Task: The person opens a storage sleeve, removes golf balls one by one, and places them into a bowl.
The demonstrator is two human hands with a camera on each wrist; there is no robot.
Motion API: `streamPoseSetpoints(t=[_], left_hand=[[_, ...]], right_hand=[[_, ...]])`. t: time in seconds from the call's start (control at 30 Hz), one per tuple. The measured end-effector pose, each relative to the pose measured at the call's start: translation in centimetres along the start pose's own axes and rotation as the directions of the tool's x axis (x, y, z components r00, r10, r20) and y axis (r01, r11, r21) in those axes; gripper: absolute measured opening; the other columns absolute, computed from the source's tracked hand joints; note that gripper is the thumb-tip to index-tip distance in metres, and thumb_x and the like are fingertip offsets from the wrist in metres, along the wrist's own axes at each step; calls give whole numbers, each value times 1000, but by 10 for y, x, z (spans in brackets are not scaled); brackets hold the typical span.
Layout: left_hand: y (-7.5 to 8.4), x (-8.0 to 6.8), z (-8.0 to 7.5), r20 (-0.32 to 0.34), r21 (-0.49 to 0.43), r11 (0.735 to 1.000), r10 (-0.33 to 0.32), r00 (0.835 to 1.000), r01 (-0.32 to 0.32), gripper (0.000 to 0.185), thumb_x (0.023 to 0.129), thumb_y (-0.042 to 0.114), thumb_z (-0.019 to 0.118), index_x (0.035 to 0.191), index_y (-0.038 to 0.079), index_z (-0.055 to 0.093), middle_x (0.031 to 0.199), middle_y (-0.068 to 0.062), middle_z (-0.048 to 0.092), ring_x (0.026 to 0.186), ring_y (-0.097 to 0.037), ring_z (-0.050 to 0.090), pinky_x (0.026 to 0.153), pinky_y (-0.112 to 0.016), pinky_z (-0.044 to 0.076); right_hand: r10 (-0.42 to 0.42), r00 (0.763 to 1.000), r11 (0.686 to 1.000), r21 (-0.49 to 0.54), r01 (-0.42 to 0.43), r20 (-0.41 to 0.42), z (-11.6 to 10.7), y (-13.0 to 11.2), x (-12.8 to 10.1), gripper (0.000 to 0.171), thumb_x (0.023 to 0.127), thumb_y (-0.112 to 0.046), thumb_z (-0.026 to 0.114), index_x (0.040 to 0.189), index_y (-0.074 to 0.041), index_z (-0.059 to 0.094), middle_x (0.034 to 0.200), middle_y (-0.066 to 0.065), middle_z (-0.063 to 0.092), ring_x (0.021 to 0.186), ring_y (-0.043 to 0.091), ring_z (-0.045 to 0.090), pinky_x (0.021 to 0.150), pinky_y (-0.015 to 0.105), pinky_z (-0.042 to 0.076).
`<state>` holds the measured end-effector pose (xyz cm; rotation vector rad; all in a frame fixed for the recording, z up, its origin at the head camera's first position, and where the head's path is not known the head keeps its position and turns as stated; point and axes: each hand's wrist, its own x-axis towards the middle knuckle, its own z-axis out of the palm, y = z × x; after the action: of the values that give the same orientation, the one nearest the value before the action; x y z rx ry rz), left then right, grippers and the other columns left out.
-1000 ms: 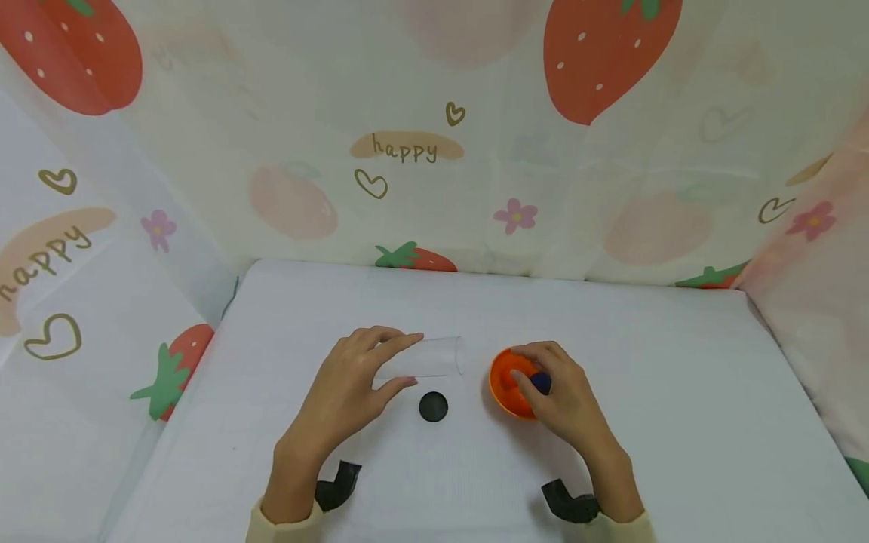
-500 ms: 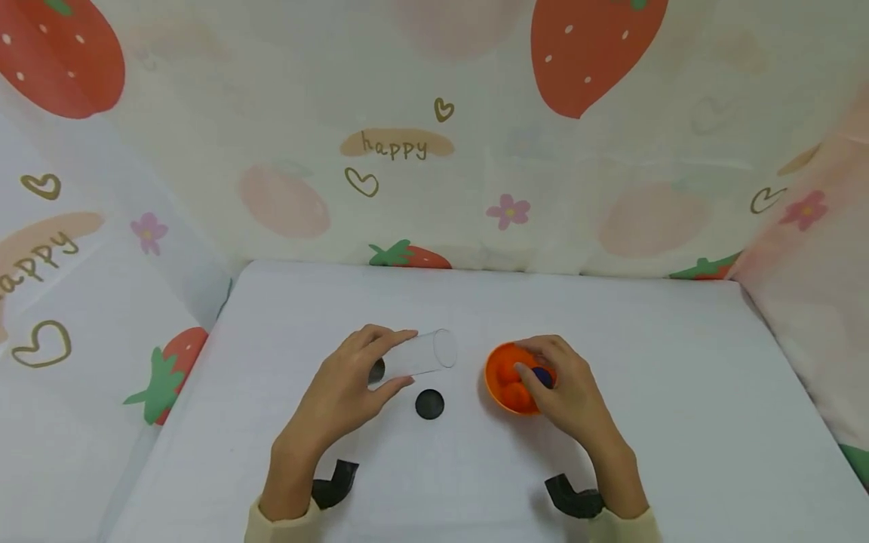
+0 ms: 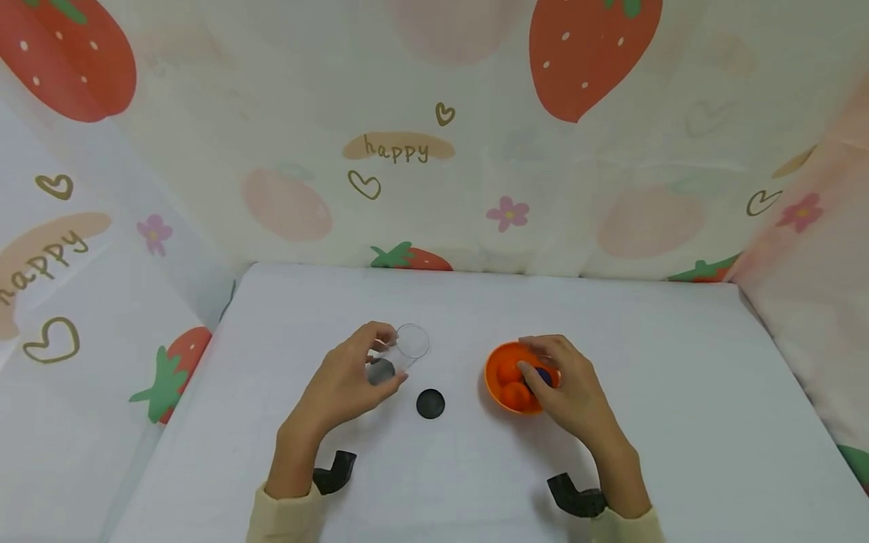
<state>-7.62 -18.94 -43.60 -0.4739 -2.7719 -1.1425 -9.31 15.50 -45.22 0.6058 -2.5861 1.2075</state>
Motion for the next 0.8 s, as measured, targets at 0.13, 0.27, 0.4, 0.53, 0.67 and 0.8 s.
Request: streamPoseSetpoints(t=[0.13, 0.27, 0.4, 0.53, 0.67, 0.8], left_hand=[[-7, 2, 0, 14, -33, 999, -12, 1000, 12, 54, 87, 17, 87, 132, 11, 57, 127, -8, 69, 114, -29, 73, 97, -39, 63], [-12, 3, 2, 41, -67, 997, -29, 999, 32, 55, 87, 18, 88, 132, 9, 56, 126, -11, 68, 115, -31, 72, 97, -39, 63], [-17, 4, 4, 56, -87, 996, -34, 998, 38, 55, 87, 19, 87, 131, 8, 56, 126, -11, 67, 116, -31, 71, 97, -38, 63], [-22, 5, 7, 60, -101, 993, -48, 997, 53, 51, 87, 18, 87, 127, 13, 56, 125, -13, 67, 114, -26, 69, 97, -37, 63], [-26, 6, 9, 67, -113, 991, -69, 995, 77, 49, 87, 18, 87, 123, 17, 54, 124, -12, 66, 113, -21, 67, 98, -36, 63], [-30, 6, 10, 75, -128, 986, -96, 993, 105, 48, 86, 19, 87, 119, 17, 53, 121, -9, 65, 116, -22, 67, 98, -37, 63]], right_hand=[[-8, 1000, 1000, -2, 8, -9, 0, 0, -1, 37, 92, 1, 78, 128, -2, 69, 124, 12, 71, 112, 31, 72, 94, 52, 62], [-3, 1000, 1000, 2, 3, -4, -1, -1, -2, 38, 92, 3, 78, 128, -1, 69, 125, 12, 71, 113, 31, 72, 95, 52, 62], [8, 1000, 1000, 13, -8, -1, -1, -1, -2, 39, 92, 3, 78, 129, -2, 68, 125, 12, 71, 113, 31, 73, 96, 53, 61], [11, 1000, 1000, 13, -11, 1, -1, 0, -2, 39, 91, 3, 78, 129, -1, 68, 125, 15, 71, 111, 33, 74, 97, 54, 61], [11, 1000, 1000, 9, -12, 1, -2, 0, -2, 39, 92, 3, 78, 129, -1, 68, 125, 15, 71, 110, 34, 75, 97, 54, 61], [16, 1000, 1000, 5, -16, 7, -2, 0, -2, 38, 92, 2, 78, 128, -1, 68, 125, 14, 71, 109, 33, 75, 97, 55, 61]])
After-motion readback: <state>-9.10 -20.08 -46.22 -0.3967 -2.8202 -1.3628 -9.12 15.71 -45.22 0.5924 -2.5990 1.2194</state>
